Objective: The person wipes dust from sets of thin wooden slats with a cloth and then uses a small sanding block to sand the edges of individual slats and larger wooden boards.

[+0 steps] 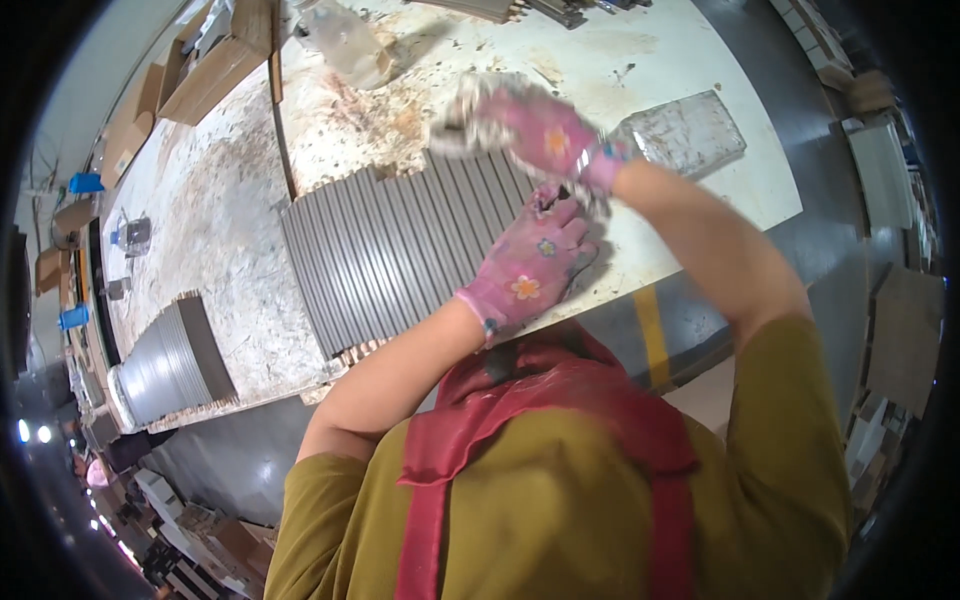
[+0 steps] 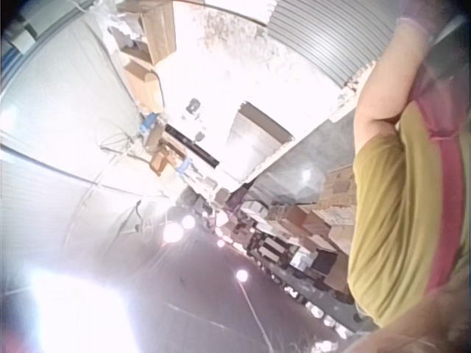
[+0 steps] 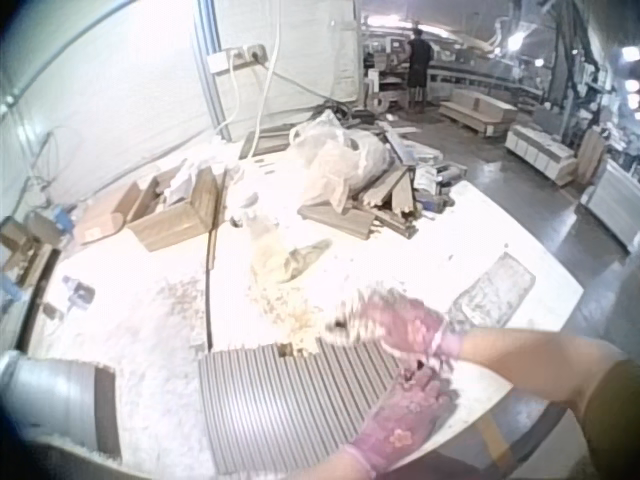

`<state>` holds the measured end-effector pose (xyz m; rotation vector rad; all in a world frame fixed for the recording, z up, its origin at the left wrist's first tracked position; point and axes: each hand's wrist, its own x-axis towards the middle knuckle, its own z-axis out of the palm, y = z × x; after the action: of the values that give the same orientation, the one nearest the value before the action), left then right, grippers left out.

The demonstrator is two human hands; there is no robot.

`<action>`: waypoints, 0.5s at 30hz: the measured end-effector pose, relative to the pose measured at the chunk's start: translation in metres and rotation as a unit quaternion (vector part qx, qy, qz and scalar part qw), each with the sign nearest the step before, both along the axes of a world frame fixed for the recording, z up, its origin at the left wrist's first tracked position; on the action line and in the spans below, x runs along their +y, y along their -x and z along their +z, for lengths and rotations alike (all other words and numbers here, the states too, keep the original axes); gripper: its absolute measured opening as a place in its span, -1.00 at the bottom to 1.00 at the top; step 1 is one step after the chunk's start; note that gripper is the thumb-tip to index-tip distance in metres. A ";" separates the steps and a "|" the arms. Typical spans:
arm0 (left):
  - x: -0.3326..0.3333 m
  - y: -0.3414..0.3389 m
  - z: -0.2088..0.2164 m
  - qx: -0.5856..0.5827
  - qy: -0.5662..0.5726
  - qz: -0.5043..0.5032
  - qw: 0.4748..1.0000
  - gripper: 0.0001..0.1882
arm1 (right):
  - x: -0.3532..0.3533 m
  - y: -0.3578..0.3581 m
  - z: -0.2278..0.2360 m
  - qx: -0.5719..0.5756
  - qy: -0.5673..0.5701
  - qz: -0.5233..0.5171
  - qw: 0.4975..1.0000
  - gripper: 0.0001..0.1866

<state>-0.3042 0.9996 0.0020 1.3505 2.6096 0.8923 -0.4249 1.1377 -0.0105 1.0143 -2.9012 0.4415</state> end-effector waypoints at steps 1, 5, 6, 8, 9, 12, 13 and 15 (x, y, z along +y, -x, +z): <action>-0.001 0.004 0.008 0.055 0.058 -0.048 0.996 -0.69 | -0.006 0.020 0.002 -0.049 0.058 -0.050 0.996 -0.47; 0.003 0.004 -0.018 0.093 -0.003 -0.012 0.996 -0.75 | -0.034 0.012 0.047 -0.017 0.060 0.041 0.997 -0.61; 0.001 -0.001 -0.032 0.056 -0.024 0.009 0.998 -0.75 | -0.046 -0.016 0.045 0.006 0.014 0.111 0.994 -0.61; 0.010 -0.014 -0.054 -0.014 -0.057 0.065 0.996 -0.75 | -0.059 -0.044 0.038 -0.022 -0.097 0.223 0.970 -0.57; 0.013 -0.019 -0.063 -0.083 -0.095 0.108 0.986 -0.75 | -0.068 -0.035 0.031 -0.044 -0.085 0.183 0.978 -0.55; 0.005 -0.008 -0.019 -0.027 -0.002 0.046 0.999 -0.76 | -0.084 0.009 0.012 0.003 -0.041 0.073 0.996 -0.57; 0.008 -0.001 -0.010 0.089 0.012 0.000 0.996 -0.76 | -0.078 0.046 0.014 -0.032 -0.068 0.004 0.997 -0.60; 0.004 0.002 -0.023 0.167 -0.013 0.011 0.986 -0.79 | -0.062 0.076 0.040 -0.031 0.007 -0.046 0.998 -0.56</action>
<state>-0.3061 1.0039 -0.0215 1.6056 2.8685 0.7618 -0.5010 1.0752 0.0291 0.8756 -2.9802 0.4971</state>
